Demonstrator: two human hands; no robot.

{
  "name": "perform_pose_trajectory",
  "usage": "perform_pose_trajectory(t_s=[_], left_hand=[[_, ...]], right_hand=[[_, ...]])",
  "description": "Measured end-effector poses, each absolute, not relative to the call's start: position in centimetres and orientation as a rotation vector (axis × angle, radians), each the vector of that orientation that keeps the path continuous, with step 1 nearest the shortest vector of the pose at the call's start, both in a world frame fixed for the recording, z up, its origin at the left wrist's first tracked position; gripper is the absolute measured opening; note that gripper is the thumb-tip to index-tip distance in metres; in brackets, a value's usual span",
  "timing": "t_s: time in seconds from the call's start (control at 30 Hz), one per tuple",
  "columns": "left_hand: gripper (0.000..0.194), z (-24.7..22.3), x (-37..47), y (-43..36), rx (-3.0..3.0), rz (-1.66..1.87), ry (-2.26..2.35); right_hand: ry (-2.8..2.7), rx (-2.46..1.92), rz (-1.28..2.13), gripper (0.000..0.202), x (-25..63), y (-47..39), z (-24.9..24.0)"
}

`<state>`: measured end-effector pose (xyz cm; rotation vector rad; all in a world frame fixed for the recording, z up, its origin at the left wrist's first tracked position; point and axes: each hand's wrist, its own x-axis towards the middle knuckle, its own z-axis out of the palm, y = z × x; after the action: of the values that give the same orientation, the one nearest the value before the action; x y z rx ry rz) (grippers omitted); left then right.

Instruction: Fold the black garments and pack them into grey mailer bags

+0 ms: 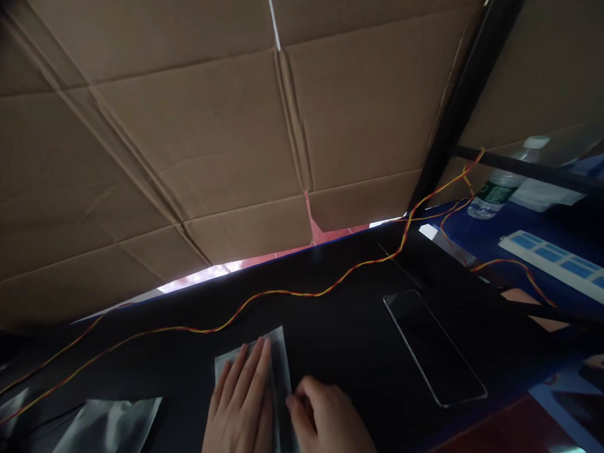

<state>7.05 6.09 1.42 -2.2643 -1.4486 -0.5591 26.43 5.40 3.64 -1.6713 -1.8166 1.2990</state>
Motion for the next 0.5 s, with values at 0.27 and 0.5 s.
perform_pose_trajectory(t_s=[0.27,0.5], left_hand=[[0.07,0.7,6.4,6.0,-2.249,-0.419,-1.465],[0.072,0.1,6.9,6.0,-2.217,-0.422,-1.527]], right_hand=[[-1.605,-1.629,1.687,0.03,25.0,6.0,4.6],[-1.645,-1.649,1.823,0.036,25.2,4.5,1.7]])
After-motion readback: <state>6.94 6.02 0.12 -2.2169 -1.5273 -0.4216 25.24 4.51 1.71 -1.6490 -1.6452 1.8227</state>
